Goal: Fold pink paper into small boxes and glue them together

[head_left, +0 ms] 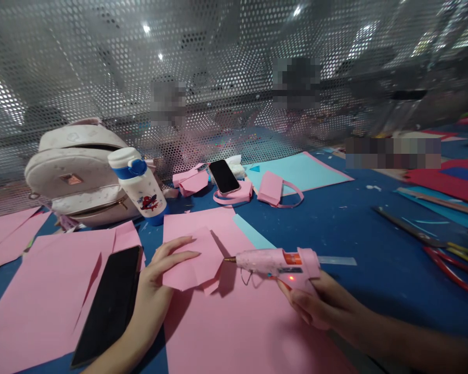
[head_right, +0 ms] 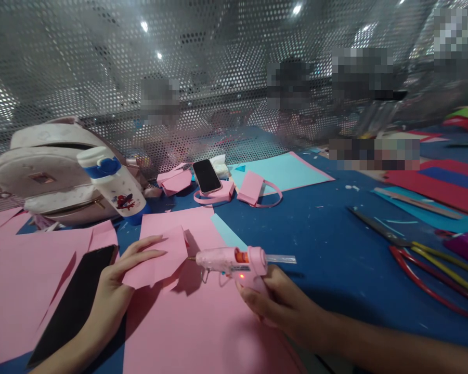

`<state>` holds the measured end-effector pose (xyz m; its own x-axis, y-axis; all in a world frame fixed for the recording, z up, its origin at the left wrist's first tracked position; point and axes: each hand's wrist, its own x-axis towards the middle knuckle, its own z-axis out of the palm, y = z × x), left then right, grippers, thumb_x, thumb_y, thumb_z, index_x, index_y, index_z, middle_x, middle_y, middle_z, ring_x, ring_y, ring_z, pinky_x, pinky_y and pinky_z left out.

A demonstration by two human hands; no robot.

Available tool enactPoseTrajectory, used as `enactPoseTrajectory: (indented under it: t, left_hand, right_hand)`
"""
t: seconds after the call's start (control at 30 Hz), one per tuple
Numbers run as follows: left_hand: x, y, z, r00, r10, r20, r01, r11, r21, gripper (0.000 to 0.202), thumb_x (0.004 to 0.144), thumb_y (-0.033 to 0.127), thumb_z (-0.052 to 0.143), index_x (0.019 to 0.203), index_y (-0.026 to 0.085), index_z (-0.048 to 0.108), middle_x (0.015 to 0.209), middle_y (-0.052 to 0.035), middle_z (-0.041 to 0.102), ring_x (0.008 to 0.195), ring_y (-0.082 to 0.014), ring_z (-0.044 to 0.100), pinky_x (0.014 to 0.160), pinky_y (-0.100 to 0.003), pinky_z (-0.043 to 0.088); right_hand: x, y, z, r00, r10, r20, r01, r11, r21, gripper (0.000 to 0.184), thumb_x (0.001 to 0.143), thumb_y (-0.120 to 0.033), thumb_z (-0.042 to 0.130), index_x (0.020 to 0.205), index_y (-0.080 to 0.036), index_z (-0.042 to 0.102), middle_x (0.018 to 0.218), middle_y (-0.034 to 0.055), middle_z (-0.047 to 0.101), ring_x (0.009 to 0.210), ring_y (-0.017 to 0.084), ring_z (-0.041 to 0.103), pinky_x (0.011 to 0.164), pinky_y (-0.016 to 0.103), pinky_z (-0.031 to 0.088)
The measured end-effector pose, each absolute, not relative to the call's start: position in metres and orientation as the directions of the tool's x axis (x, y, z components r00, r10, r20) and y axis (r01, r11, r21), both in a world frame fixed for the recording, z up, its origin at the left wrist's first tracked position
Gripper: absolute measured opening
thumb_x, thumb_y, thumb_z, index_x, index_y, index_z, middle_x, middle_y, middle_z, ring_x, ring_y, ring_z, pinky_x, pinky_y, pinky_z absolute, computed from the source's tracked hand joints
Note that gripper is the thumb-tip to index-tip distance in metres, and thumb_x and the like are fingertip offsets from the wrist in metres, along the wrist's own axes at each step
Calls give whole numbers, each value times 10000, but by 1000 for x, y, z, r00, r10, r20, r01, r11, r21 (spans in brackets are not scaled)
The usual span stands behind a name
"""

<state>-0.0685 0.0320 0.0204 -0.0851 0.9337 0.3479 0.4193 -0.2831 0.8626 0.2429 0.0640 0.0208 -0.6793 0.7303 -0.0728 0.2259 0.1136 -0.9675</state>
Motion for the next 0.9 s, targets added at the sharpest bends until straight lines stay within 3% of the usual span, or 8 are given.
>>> enactPoseTrajectory:
  t: [0.67, 0.9]
  left_hand:
    - [-72, 32, 19, -54, 939, 340, 421, -288, 860, 556, 669, 23, 450, 1022, 303, 776, 1323, -23, 632, 1277, -272, 526, 1081, -454, 376]
    - [-73, 32, 18, -65, 944, 324, 408, -272, 872, 489, 725, 42, 480, 1014, 302, 777, 1328, -30, 624, 1277, -282, 522, 1085, -465, 370]
  right_hand:
    - [242, 64, 23, -680, 732, -40, 237, 167, -957, 633, 935, -739, 368, 616, -194, 401, 562, -40, 359, 502, 83, 308, 437, 227, 240]
    - [241, 63, 25, -702, 711, -29, 200, 159, -967, 611, 941, -724, 383, 641, -193, 424, 566, -41, 373, 493, 78, 312, 415, 212, 234]
